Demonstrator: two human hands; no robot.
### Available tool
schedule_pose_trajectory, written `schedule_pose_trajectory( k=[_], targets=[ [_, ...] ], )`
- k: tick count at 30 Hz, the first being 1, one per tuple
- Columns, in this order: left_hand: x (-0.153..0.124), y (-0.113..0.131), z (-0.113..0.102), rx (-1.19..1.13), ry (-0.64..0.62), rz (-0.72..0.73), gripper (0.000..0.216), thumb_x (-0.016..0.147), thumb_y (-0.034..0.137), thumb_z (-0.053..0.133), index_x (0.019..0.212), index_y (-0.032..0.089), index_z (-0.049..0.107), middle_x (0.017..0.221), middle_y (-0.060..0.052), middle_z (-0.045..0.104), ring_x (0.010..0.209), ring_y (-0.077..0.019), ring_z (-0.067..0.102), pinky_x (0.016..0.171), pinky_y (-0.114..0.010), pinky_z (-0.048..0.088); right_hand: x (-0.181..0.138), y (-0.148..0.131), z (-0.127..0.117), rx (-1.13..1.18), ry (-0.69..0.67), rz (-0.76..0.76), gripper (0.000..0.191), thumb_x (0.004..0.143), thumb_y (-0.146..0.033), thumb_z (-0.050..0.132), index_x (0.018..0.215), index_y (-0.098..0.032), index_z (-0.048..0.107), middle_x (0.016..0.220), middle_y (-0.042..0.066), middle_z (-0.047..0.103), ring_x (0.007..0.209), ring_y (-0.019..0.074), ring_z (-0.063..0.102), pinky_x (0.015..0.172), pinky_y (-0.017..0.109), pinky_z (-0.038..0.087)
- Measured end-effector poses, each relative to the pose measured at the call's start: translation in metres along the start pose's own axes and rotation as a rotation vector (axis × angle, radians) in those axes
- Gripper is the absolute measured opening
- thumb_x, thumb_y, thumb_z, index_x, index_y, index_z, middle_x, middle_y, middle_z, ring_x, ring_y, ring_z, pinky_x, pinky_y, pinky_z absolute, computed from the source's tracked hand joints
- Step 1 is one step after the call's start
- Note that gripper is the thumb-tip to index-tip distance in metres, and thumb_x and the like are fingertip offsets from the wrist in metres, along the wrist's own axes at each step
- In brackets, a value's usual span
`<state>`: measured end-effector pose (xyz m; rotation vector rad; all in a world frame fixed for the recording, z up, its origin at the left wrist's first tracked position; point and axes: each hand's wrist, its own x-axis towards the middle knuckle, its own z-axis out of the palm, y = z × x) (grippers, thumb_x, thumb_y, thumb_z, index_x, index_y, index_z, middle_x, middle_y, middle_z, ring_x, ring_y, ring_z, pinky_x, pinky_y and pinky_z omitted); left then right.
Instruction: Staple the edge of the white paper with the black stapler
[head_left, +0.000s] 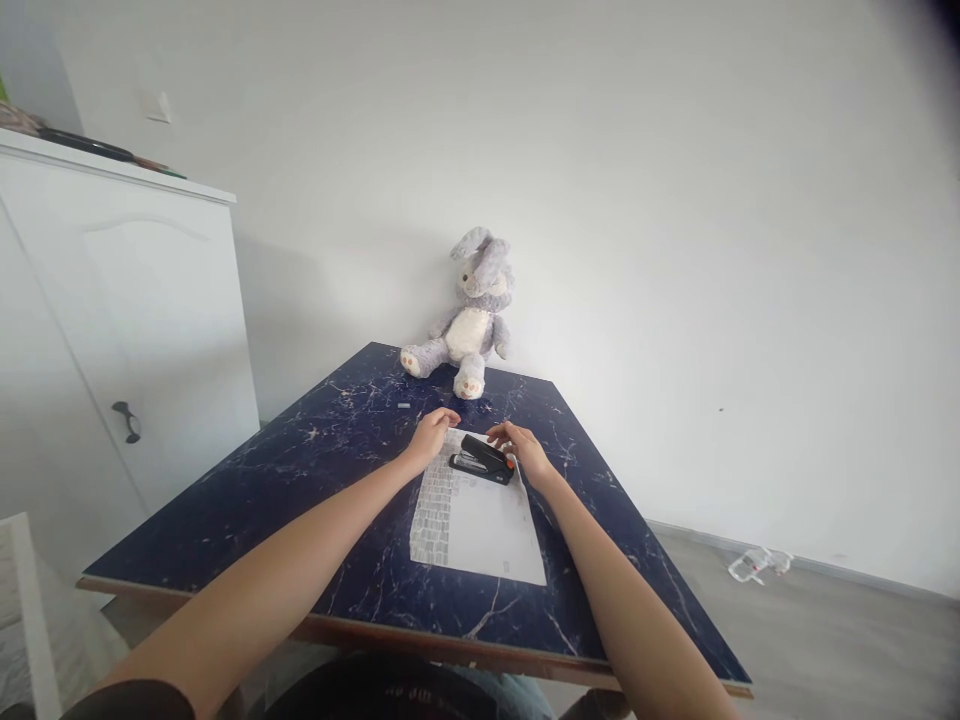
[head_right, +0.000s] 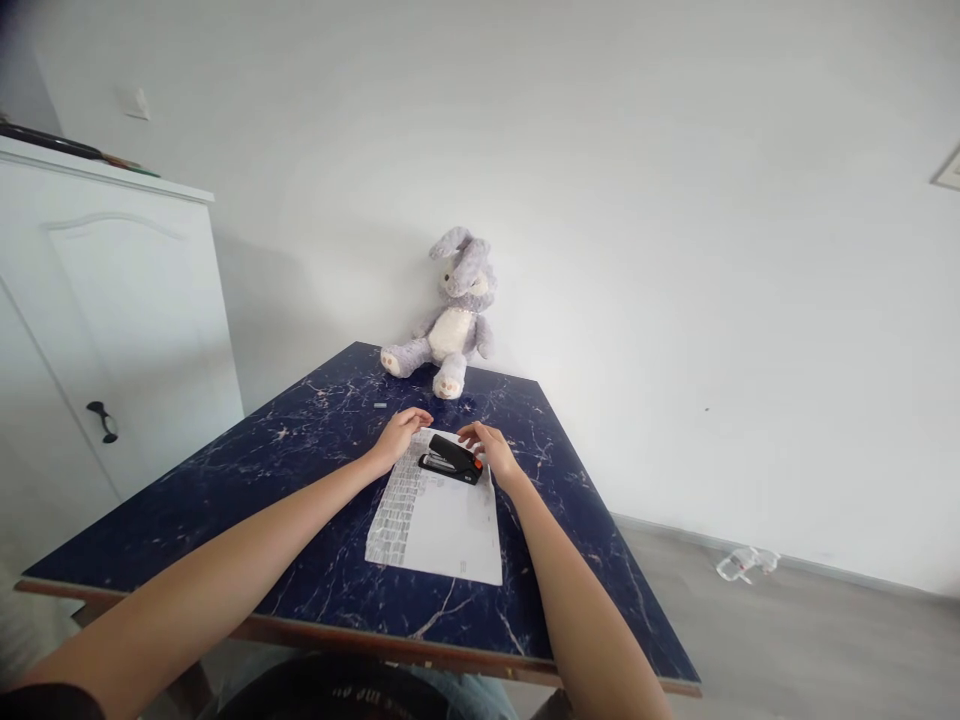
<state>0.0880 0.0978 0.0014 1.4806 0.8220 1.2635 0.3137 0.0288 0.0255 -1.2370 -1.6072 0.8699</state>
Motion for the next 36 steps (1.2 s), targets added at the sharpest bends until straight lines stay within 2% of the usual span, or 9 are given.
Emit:
schedule_pose_trajectory(
  k=[3,7,9,11,14,19,25,30,36],
  targets=[
    [-0.003,0.002,0.003,-0.064,-0.026,-0.068,0.034,0.096,0.041,0.047,0.096,0.016,0.070,0.109,-0.013,0.074,0.108,-0.0251,0.068,0.102,-0.042,0.047,0.004,0.005,0.000,-0.268,0.107,-0.018,0.055,0.097,-0.056,0.032,0.079,-0.018,0.068,0.081,0.007,0.067,0.070,0.0175,0.055,0.065,0.028,0.040],
    [-0.005,0.000,0.004,-0.098,-0.013,-0.153,0.047,0.097,0.055,0.045,0.097,0.014,0.070,0.111,-0.015,0.074,0.110,-0.0272,0.067,0.103,-0.042,0.047,0.000,0.001,-0.009,-0.393,0.034,-0.035,0.045,0.091,-0.050,0.048,0.061,-0.019,0.057,0.059,0.000,0.053,0.060,0.0143,0.046,0.061,0.027,0.035],
    [-0.004,-0.001,0.003,-0.099,-0.008,-0.146,0.050,0.097,0.057,0.046,0.097,0.014,0.070,0.111,-0.015,0.074,0.110,-0.0272,0.067,0.104,-0.042,0.046,-0.005,-0.005,-0.018,-0.370,-0.060,-0.015,0.036,0.087,-0.050,0.056,0.069,-0.019,0.060,0.057,-0.003,0.050,0.056,0.0121,0.042,0.057,0.025,0.033],
    [-0.003,-0.002,0.003,-0.099,-0.001,-0.146,0.051,0.096,0.058,0.046,0.096,0.014,0.071,0.110,-0.015,0.074,0.110,-0.0270,0.067,0.104,-0.042,0.046,-0.011,-0.012,-0.028,-0.255,-0.211,0.055,0.031,0.086,-0.049,0.062,0.090,-0.019,0.066,0.060,-0.005,0.050,0.052,0.0099,0.038,0.052,0.024,0.030],
    [-0.002,-0.002,0.002,-0.089,0.006,-0.150,0.051,0.096,0.060,0.047,0.095,0.015,0.071,0.110,-0.014,0.074,0.110,-0.0273,0.067,0.104,-0.043,0.046,-0.019,-0.019,-0.040,-0.003,-0.374,0.148,0.040,0.083,-0.044,0.070,0.115,-0.019,0.066,0.071,-0.003,0.057,0.051,0.0075,0.037,0.047,0.022,0.028],
    [0.000,-0.003,0.001,-0.090,-0.002,-0.151,0.055,0.095,0.064,0.047,0.095,0.015,0.072,0.109,-0.013,0.075,0.109,-0.0265,0.068,0.103,-0.042,0.047,-0.023,-0.015,-0.045,0.164,-0.484,0.264,0.054,0.080,-0.033,0.074,0.130,-0.018,0.063,0.080,0.003,0.068,0.055,0.0109,0.057,0.049,0.022,0.045],
    [0.003,-0.004,-0.002,-0.103,-0.013,-0.169,0.062,0.090,0.071,0.050,0.086,0.015,0.074,0.101,-0.015,0.077,0.097,-0.0271,0.072,0.095,-0.040,0.052,-0.024,-0.006,-0.040,0.312,-0.547,0.380,0.067,0.082,-0.025,0.066,0.146,-0.021,0.048,0.115,0.011,0.072,0.073,0.0208,0.075,0.053,0.027,0.056],
    [0.004,-0.003,-0.004,-0.123,-0.022,-0.175,0.063,0.090,0.072,0.050,0.079,0.015,0.074,0.092,-0.014,0.077,0.091,-0.0248,0.073,0.092,-0.037,0.053,-0.021,-0.004,-0.043,0.342,-0.571,0.436,0.063,0.084,-0.022,0.064,0.145,-0.020,0.049,0.108,0.011,0.073,0.072,0.0201,0.075,0.055,0.027,0.057],
    [0.004,-0.001,-0.007,-0.130,-0.005,-0.209,0.063,0.090,0.071,0.049,0.078,0.014,0.074,0.086,-0.015,0.077,0.085,-0.0242,0.073,0.087,-0.036,0.055,-0.021,-0.001,-0.044,0.268,-0.573,0.394,0.066,0.083,-0.028,0.068,0.146,-0.019,0.049,0.081,0.004,0.070,0.062,0.0171,0.069,0.054,0.027,0.054]
  ],
)
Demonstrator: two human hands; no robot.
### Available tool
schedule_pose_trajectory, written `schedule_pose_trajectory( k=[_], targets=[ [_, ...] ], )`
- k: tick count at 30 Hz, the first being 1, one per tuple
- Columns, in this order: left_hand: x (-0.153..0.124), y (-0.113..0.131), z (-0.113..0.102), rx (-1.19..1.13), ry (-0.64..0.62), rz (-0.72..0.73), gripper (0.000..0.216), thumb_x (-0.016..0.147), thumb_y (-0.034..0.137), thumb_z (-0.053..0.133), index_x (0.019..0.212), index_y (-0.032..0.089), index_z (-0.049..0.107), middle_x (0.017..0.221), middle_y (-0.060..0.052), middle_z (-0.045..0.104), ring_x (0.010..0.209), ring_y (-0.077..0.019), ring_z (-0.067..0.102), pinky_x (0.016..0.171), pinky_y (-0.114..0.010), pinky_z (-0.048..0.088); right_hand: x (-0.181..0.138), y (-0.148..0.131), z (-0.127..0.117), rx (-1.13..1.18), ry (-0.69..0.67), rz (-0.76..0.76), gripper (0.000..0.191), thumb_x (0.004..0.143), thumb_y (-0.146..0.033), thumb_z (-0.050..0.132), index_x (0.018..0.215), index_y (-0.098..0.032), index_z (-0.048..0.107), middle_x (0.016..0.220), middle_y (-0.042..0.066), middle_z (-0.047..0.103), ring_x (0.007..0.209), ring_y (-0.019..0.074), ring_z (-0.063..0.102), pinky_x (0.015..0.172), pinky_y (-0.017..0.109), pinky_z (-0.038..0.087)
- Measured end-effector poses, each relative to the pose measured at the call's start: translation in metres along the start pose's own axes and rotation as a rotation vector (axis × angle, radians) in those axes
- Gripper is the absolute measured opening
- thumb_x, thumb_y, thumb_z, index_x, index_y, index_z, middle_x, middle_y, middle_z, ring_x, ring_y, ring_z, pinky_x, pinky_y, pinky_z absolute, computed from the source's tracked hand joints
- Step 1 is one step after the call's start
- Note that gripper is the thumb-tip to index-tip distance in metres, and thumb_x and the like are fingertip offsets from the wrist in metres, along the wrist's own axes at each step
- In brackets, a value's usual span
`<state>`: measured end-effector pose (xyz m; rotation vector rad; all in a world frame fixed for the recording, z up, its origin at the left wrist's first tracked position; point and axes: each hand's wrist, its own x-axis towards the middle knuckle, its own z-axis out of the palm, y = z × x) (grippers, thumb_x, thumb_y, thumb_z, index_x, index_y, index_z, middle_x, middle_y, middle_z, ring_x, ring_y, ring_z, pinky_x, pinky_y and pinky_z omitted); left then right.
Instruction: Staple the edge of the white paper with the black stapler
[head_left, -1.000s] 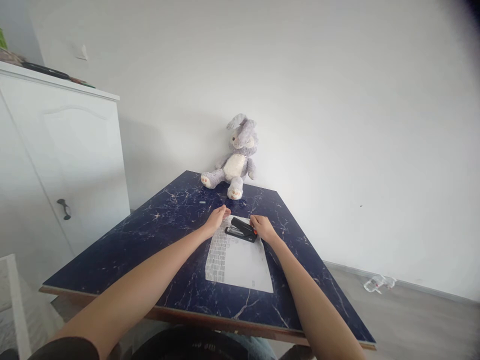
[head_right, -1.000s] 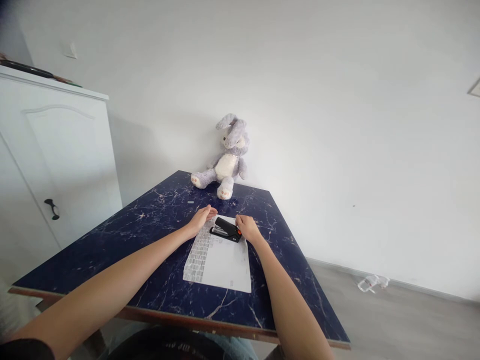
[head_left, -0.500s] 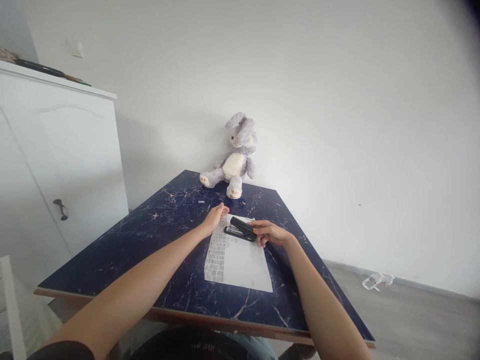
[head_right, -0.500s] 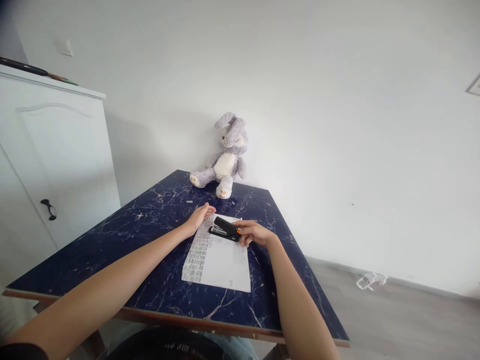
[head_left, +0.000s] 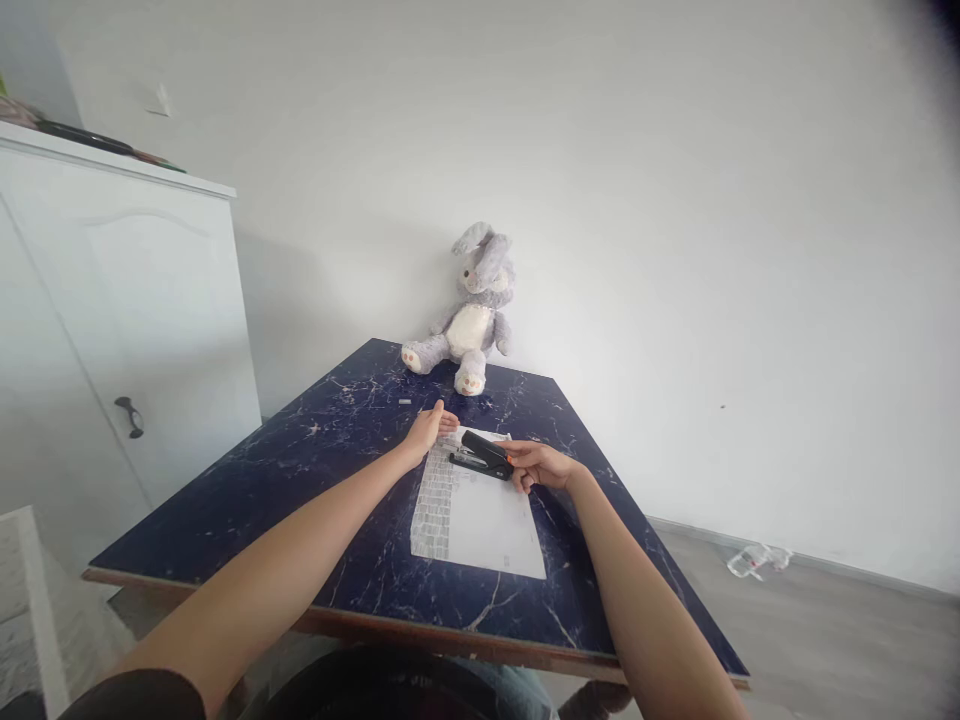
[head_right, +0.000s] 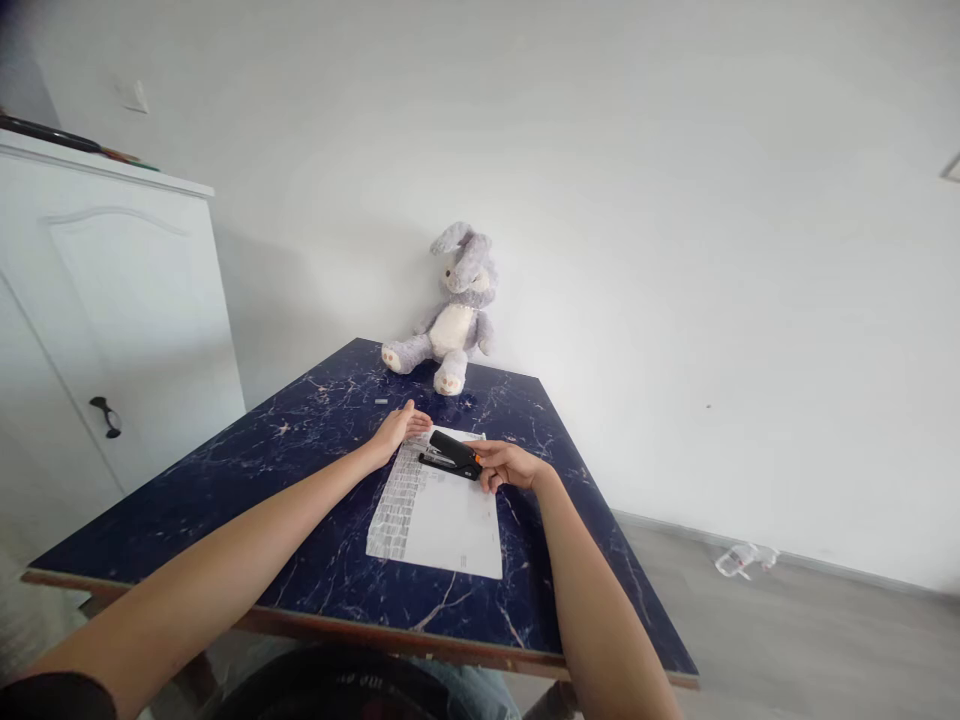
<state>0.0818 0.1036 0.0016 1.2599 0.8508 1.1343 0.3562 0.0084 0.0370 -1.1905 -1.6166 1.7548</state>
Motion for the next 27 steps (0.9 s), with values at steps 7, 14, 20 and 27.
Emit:
schedule_pose_trajectory(
  k=[7,14,20,27],
  targets=[
    [-0.003,0.004,-0.001,-0.005,-0.037,-0.017,0.065,0.092,0.071,0.045,0.082,0.013,0.074,0.094,-0.016,0.077,0.090,-0.0245,0.073,0.090,-0.036,0.053,0.014,-0.010,0.023,-0.655,0.275,-0.362,0.048,0.078,-0.051,0.076,0.112,-0.017,0.073,0.086,0.004,0.069,0.067,0.0161,0.059,0.062,0.027,0.047],
    [-0.005,0.011,-0.001,-0.112,0.055,-0.038,0.039,0.091,0.053,0.063,0.088,0.014,0.068,0.098,-0.013,0.076,0.092,-0.0222,0.074,0.091,-0.036,0.054,0.031,-0.006,0.038,-0.880,0.516,-0.573,0.032,0.082,-0.026,0.067,0.113,-0.021,0.073,0.108,0.008,0.074,0.093,0.0255,0.068,0.088,0.037,0.052],
    [-0.009,0.016,0.003,-0.304,-0.025,-0.183,0.027,0.086,0.035,0.076,0.077,0.012,0.065,0.080,-0.013,0.074,0.078,-0.0221,0.074,0.086,-0.039,0.060,0.034,-0.006,0.041,-1.304,0.747,-0.688,0.059,0.080,-0.003,0.049,0.134,-0.023,0.062,0.134,0.011,0.061,0.117,0.0278,0.058,0.096,0.042,0.054],
    [-0.010,0.014,0.005,-0.260,-0.070,-0.151,0.014,0.080,0.021,0.081,0.077,0.010,0.071,0.082,-0.014,0.076,0.082,-0.0224,0.074,0.092,-0.039,0.059,0.034,-0.011,0.052,-1.667,0.769,-0.670,0.060,0.089,0.001,0.039,0.140,-0.024,0.057,0.136,0.013,0.058,0.112,0.0284,0.056,0.086,0.040,0.055]
  ],
)
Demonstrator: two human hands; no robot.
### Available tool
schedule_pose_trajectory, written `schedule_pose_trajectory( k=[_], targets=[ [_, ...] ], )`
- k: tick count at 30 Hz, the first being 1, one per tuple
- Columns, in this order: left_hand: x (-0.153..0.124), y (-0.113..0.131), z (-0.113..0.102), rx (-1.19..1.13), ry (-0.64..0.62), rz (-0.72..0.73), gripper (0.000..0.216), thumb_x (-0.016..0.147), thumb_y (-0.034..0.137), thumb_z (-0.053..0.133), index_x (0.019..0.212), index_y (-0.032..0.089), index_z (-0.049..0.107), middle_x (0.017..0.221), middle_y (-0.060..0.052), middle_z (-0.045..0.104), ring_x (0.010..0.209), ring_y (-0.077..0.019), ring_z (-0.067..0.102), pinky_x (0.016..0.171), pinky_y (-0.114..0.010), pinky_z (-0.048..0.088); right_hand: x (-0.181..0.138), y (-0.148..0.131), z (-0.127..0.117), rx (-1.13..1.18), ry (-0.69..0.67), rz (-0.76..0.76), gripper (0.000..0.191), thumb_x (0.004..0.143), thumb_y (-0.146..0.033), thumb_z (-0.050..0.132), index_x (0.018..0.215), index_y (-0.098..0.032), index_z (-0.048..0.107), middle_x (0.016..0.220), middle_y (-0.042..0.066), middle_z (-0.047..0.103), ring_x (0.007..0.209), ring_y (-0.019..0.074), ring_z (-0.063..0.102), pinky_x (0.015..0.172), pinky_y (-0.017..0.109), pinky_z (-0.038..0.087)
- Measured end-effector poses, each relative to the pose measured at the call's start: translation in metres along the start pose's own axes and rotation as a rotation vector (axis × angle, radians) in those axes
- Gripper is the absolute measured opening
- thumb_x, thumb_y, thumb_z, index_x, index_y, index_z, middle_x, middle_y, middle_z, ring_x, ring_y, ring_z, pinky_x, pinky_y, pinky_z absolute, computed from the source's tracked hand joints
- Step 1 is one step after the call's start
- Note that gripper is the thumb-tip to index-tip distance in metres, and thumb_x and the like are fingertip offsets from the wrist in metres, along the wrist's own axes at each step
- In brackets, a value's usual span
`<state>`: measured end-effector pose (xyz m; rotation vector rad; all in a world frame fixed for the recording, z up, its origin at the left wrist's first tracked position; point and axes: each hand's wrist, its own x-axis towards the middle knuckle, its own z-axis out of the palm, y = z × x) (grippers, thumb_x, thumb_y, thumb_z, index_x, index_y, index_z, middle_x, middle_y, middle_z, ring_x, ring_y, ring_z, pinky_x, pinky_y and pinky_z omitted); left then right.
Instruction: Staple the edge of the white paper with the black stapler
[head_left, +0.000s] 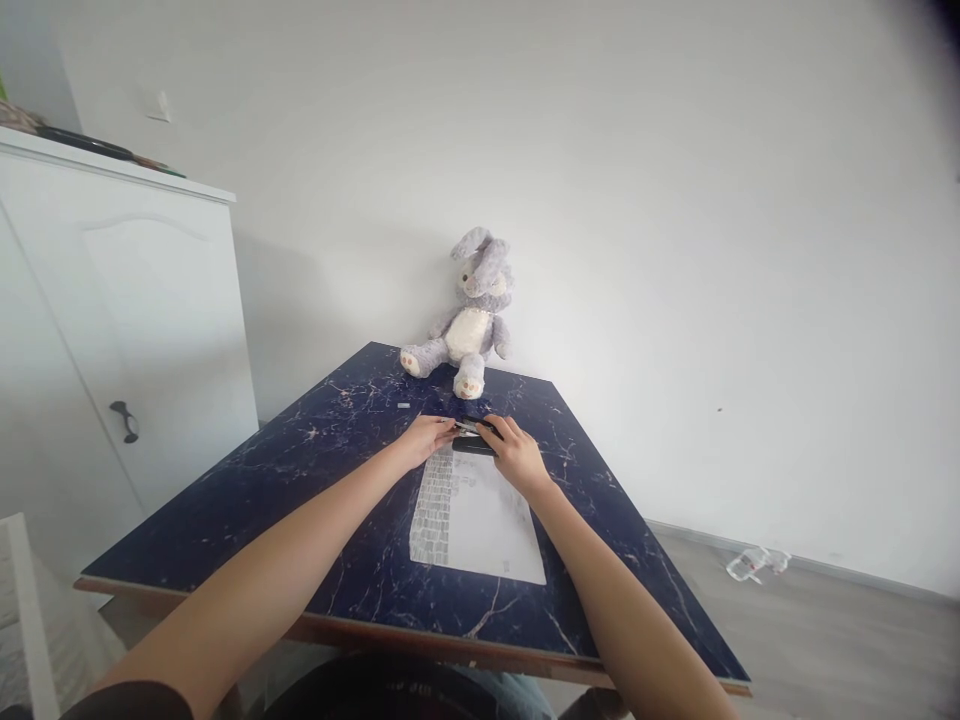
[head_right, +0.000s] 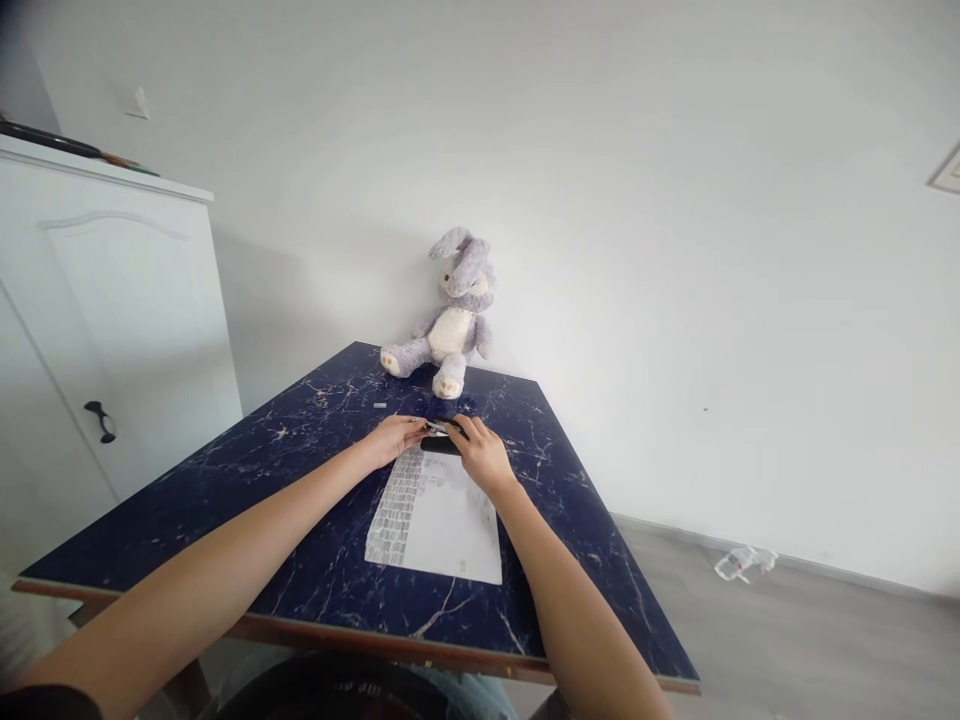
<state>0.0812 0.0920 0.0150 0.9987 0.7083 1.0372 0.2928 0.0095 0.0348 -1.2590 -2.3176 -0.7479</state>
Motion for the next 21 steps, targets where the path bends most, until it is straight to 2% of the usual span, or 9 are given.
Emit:
schedule_pose_trajectory(
  k=[5,9,11,13,15,17,21],
  targets=[
    [0.004,-0.005,-0.001,0.057,0.009,0.028,0.017,0.077,0.022,0.084,0.072,0.011,0.071,0.078,-0.013,0.075,0.083,-0.0252,0.074,0.093,-0.044,0.059,0.001,-0.002,-0.002,0.002,-0.002,0.006,0.059,0.088,0.001,0.041,0.138,-0.024,0.059,0.136,0.014,0.057,0.111,0.0291,0.055,0.086,0.040,0.052],
    [0.005,-0.003,-0.004,0.099,0.110,0.111,0.020,0.074,0.023,0.085,0.072,0.011,0.069,0.079,-0.014,0.075,0.079,-0.0253,0.074,0.087,-0.045,0.061,-0.001,0.005,0.004,0.122,0.062,0.216,0.052,0.085,-0.004,0.049,0.130,-0.025,0.065,0.132,0.013,0.058,0.107,0.0279,0.058,0.076,0.035,0.051],
    [0.003,0.001,-0.006,0.109,0.192,0.190,0.019,0.076,0.026,0.083,0.078,0.013,0.069,0.084,-0.012,0.075,0.081,-0.0236,0.074,0.085,-0.042,0.060,-0.003,0.011,0.009,0.278,0.074,0.383,0.034,0.085,-0.016,0.058,0.116,-0.023,0.072,0.120,0.011,0.062,0.093,0.0247,0.062,0.071,0.033,0.049],
    [0.001,0.007,-0.006,0.129,0.249,0.291,0.020,0.079,0.030,0.080,0.087,0.015,0.070,0.089,-0.011,0.076,0.084,-0.0221,0.074,0.082,-0.038,0.060,-0.007,0.019,0.014,0.469,0.038,0.529,0.020,0.082,-0.033,0.068,0.096,-0.020,0.074,0.097,0.008,0.065,0.076,0.0209,0.060,0.066,0.031,0.046],
    [-0.002,0.012,-0.005,0.181,0.269,0.405,0.025,0.080,0.036,0.077,0.093,0.015,0.072,0.091,-0.010,0.076,0.083,-0.0220,0.073,0.076,-0.035,0.060,-0.011,0.024,0.016,0.651,-0.052,0.596,0.029,0.077,-0.046,0.074,0.080,-0.018,0.069,0.076,0.002,0.059,0.066,0.0178,0.055,0.062,0.029,0.041],
    [-0.006,0.016,-0.002,0.249,0.252,0.492,0.033,0.080,0.043,0.076,0.098,0.015,0.073,0.089,-0.010,0.076,0.078,-0.0223,0.073,0.068,-0.033,0.059,-0.014,0.026,0.017,0.810,-0.148,0.583,0.038,0.074,-0.054,0.076,0.074,-0.017,0.065,0.067,-0.002,0.054,0.062,0.0153,0.050,0.059,0.027,0.036],
    [-0.016,0.021,0.007,0.342,0.115,0.531,0.047,0.078,0.051,0.077,0.109,0.017,0.071,0.077,-0.006,0.074,0.062,-0.0191,0.068,0.056,-0.030,0.053,-0.012,0.018,0.014,0.951,-0.229,0.407,0.043,0.073,-0.057,0.077,0.074,-0.017,0.063,0.071,-0.002,0.055,0.067,0.0147,0.050,0.062,0.026,0.036]
  ],
)
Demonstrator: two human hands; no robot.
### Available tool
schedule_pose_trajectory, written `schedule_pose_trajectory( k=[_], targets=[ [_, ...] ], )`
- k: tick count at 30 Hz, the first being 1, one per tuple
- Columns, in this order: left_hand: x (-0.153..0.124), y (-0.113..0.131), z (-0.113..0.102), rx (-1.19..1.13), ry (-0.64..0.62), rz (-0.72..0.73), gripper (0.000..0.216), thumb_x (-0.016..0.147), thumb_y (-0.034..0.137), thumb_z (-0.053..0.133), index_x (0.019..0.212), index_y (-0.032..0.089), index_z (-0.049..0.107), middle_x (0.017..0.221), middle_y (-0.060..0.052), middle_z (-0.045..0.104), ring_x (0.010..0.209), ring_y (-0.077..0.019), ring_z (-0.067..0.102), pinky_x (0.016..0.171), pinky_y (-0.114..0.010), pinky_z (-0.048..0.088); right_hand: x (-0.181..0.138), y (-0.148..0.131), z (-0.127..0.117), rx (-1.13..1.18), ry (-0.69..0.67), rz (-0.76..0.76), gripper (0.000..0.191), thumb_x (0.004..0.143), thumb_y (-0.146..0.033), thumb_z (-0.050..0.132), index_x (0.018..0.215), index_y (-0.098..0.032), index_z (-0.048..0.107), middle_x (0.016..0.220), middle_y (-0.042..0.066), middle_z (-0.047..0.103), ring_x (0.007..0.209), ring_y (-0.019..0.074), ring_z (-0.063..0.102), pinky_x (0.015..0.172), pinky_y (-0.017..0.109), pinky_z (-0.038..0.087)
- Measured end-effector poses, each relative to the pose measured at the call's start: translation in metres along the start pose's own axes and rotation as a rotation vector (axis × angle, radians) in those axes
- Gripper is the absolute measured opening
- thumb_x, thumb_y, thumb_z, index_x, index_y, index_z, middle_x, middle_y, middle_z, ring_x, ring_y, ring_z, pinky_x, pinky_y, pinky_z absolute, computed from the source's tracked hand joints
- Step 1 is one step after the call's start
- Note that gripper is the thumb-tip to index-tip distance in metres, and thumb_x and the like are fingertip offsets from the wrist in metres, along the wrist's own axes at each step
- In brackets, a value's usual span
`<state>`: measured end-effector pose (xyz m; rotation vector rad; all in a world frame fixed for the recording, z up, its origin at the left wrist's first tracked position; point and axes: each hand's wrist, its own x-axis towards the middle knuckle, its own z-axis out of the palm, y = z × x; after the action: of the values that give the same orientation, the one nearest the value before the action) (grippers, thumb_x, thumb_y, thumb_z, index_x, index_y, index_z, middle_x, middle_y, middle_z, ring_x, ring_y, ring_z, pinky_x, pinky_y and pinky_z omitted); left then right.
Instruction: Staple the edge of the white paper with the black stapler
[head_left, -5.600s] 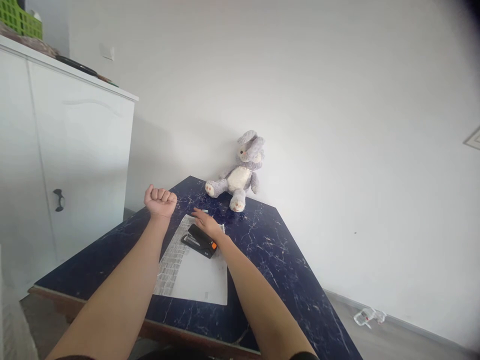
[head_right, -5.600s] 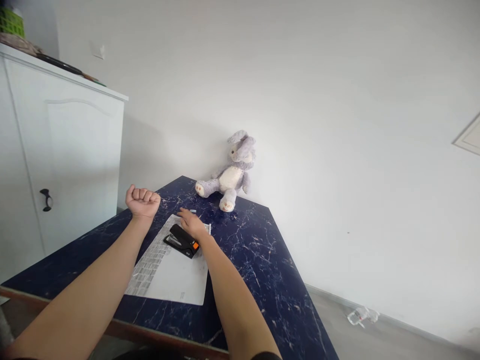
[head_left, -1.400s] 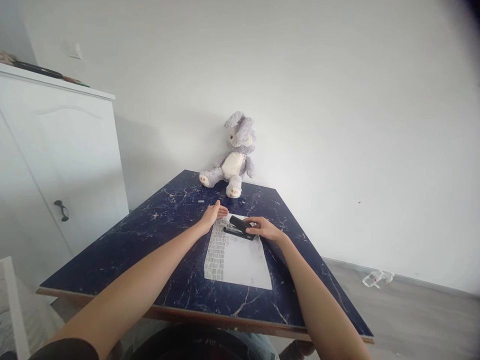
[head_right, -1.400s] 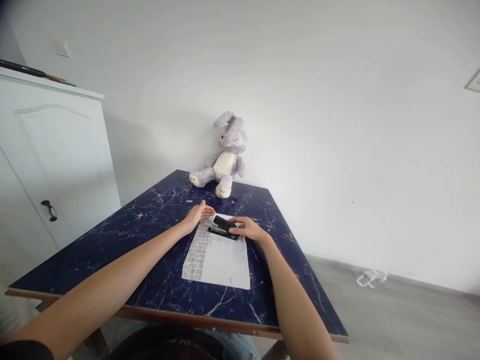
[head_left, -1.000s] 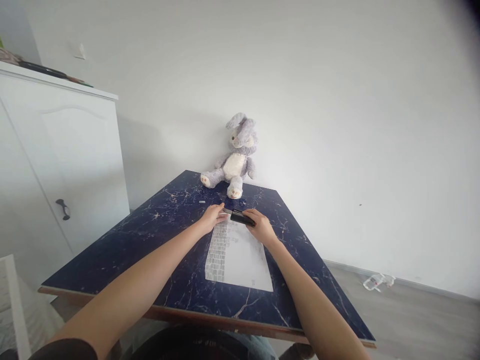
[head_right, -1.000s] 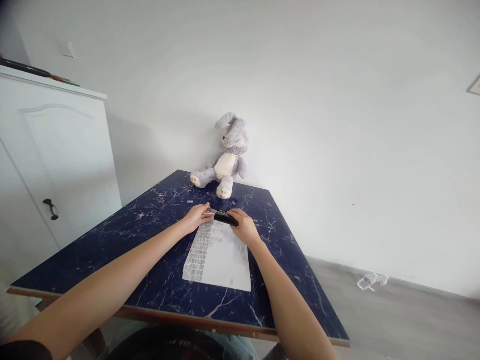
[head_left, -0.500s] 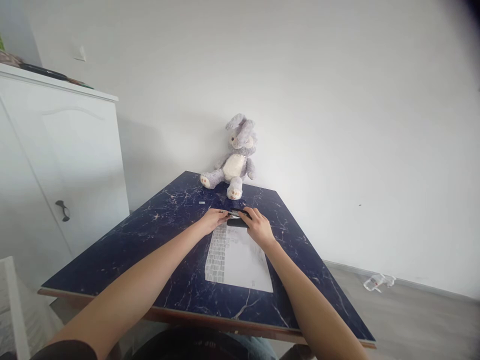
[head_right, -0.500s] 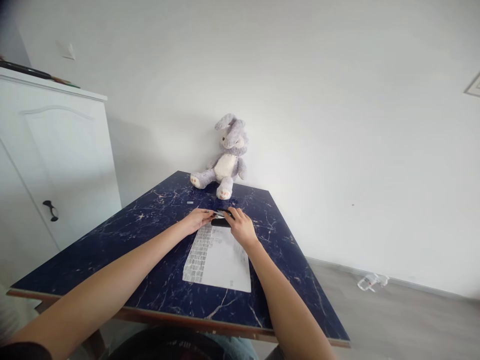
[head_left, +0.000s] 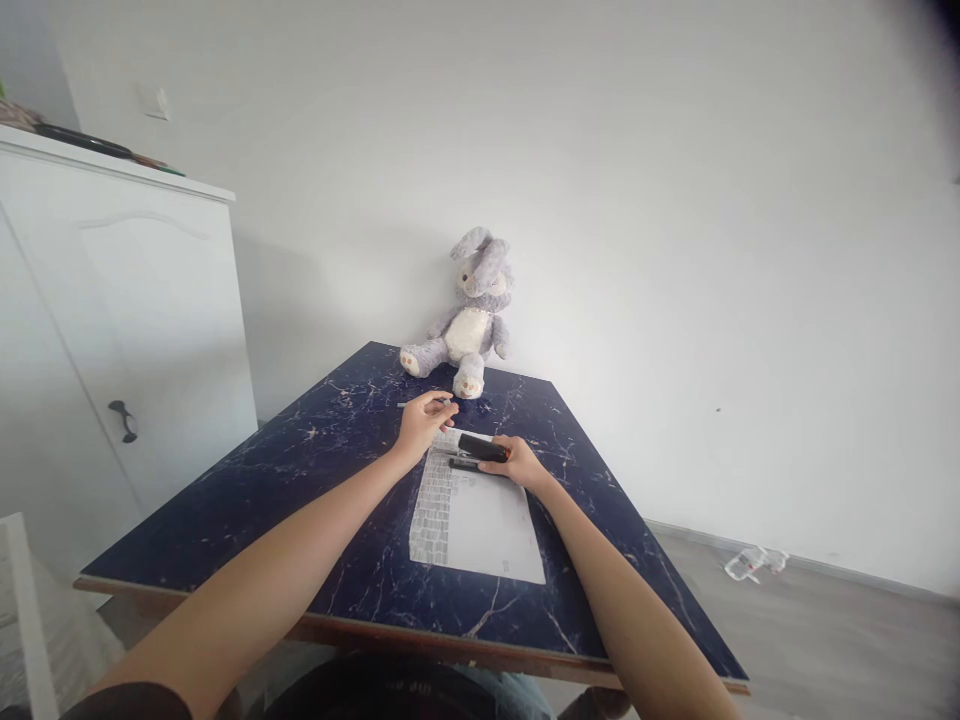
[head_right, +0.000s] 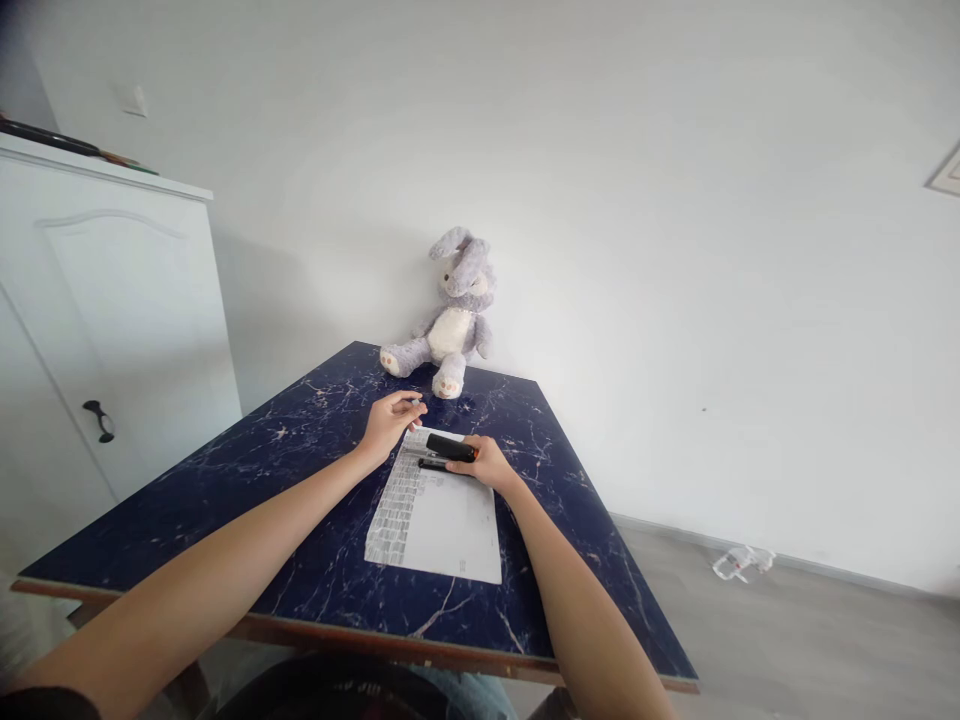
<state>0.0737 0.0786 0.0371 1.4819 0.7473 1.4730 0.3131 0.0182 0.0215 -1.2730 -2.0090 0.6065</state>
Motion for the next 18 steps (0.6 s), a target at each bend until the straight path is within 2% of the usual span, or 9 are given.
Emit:
schedule_pose_trajectory(
  k=[3,5,8,10,12,14,18],
  targets=[
    [-0.007,0.009,0.003,0.033,-0.130,0.009,0.048,0.076,0.053,0.078,0.107,0.017,0.070,0.072,-0.004,0.071,0.050,-0.0147,0.060,0.050,-0.027,0.047,0.001,-0.008,0.003,-0.050,-0.092,-0.090,0.042,0.076,-0.057,0.076,0.079,-0.017,0.068,0.075,0.001,0.060,0.070,0.0164,0.053,0.065,0.027,0.039],
    [-0.011,0.014,0.004,0.053,-0.214,0.003,0.048,0.075,0.053,0.079,0.105,0.017,0.069,0.071,-0.004,0.071,0.046,-0.0133,0.058,0.047,-0.026,0.045,0.001,-0.012,0.002,-0.057,-0.103,-0.121,0.043,0.085,-0.058,0.068,0.095,-0.017,0.072,0.084,0.005,0.067,0.076,0.0189,0.057,0.069,0.029,0.042],
    [-0.017,0.020,0.007,0.079,-0.333,-0.011,0.050,0.075,0.053,0.079,0.106,0.017,0.065,0.071,-0.003,0.071,0.041,-0.0119,0.055,0.044,-0.025,0.043,0.002,-0.016,0.000,-0.066,0.036,-0.168,0.051,0.092,-0.057,0.060,0.127,-0.020,0.065,0.106,0.009,0.070,0.091,0.0226,0.060,0.078,0.033,0.046],
    [-0.019,0.022,0.010,0.081,-0.396,-0.017,0.051,0.076,0.054,0.079,0.108,0.019,0.061,0.072,-0.003,0.072,0.039,-0.0112,0.055,0.042,-0.023,0.043,0.002,-0.021,-0.001,-0.090,0.148,-0.238,0.058,0.090,-0.056,0.066,0.137,-0.023,0.058,0.110,0.010,0.069,0.093,0.0234,0.060,0.081,0.035,0.047],
    [-0.021,0.023,0.012,0.071,-0.435,-0.011,0.052,0.077,0.055,0.078,0.108,0.020,0.056,0.072,-0.001,0.072,0.038,-0.0110,0.055,0.041,-0.022,0.042,0.003,-0.026,0.000,-0.108,0.204,-0.328,0.060,0.087,-0.053,0.071,0.139,-0.025,0.057,0.107,0.009,0.069,0.093,0.0236,0.059,0.083,0.037,0.048],
    [-0.021,0.022,0.013,0.058,-0.457,0.005,0.052,0.078,0.056,0.077,0.107,0.021,0.051,0.071,0.000,0.072,0.037,-0.0106,0.054,0.039,-0.021,0.040,0.003,-0.032,0.001,-0.115,0.231,-0.395,0.052,0.090,-0.048,0.070,0.136,-0.026,0.060,0.104,0.008,0.069,0.095,0.0238,0.060,0.085,0.039,0.049],
    [-0.024,0.023,0.015,0.069,-0.470,0.037,0.051,0.079,0.056,0.075,0.103,0.023,0.045,0.072,0.002,0.072,0.035,-0.0095,0.052,0.038,-0.019,0.036,0.001,-0.042,0.005,-0.122,0.279,-0.440,0.038,0.092,-0.044,0.068,0.126,-0.026,0.068,0.101,0.008,0.069,0.096,0.0246,0.062,0.086,0.041,0.051]
  ],
)
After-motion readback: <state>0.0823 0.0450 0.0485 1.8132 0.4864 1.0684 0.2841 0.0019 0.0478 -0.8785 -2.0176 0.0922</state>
